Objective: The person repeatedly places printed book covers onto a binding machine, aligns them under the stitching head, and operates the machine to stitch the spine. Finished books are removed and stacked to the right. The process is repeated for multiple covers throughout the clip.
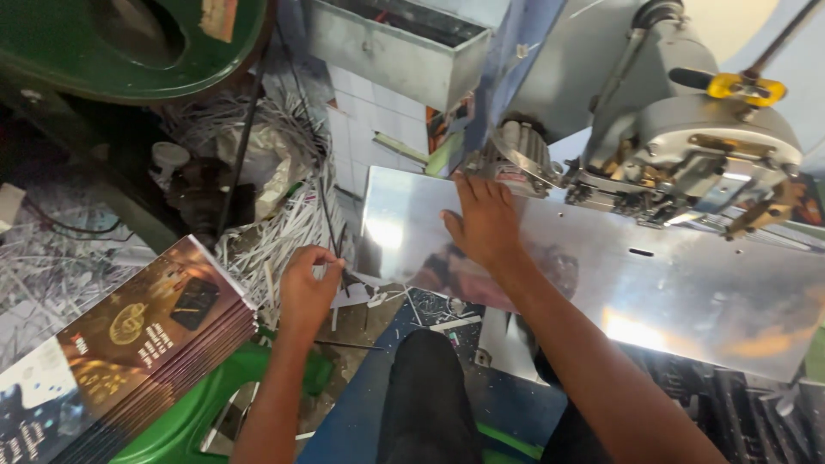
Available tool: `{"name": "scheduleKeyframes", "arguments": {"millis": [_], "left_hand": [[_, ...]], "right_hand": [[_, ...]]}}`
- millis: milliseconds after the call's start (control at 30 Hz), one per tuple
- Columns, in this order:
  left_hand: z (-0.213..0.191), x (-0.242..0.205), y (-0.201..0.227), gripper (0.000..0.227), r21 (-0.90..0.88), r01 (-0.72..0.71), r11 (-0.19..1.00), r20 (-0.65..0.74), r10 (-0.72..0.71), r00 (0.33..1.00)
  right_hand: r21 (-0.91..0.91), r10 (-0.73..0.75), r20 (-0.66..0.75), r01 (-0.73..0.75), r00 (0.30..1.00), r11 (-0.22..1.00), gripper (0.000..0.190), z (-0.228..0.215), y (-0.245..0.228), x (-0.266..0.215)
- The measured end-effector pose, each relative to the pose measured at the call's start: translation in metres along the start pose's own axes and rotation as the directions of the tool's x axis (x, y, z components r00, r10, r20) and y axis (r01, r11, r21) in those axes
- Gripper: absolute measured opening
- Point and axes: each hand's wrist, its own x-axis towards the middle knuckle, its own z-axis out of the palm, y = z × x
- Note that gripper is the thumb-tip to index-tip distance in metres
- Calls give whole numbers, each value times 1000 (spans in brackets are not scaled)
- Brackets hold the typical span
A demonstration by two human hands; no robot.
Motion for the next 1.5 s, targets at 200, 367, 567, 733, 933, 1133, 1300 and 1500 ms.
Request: {"name": "scheduleKeyframes", "arguments": {"millis": [200,367,567,733,933,1133,1300,1500], "left_hand": [[-44,-11,-47,29,214,-59,975,2,59,998],[-83,-36,-104,67,505,238,830,-29,-259,965],[-120,-55,-187,95,756,262,600,8,-408,913],[-129,-70,-222,69,828,242,506,0,-432,902],[-132,-65,-216,63,782,271,561,-11,-422,906],[-135,-67,-207,63,811,265,522,-16,-432,902],[-125,-84,-200,52,877,110,467,29,-281,959],[-122,-103,-173,51,787,86,611,23,-167,986]], "right_hand": [[-40,30,-85,-33,996,999,63,7,-7,-2],[-69,2,-121,-11,993,998,64,9,-8,-3],[-39,-8,-137,2,991,999,63,6,-10,-4],[-54,3,-122,-10,993,999,62,6,-14,-3],[-89,-14,-162,0,987,996,63,9,-17,-2],[-68,23,-128,-32,992,997,64,10,-20,-3],[-68,9,-154,-20,988,998,68,15,-23,-3],[-82,-12,-285,-12,959,997,70,38,-49,-3]]}}
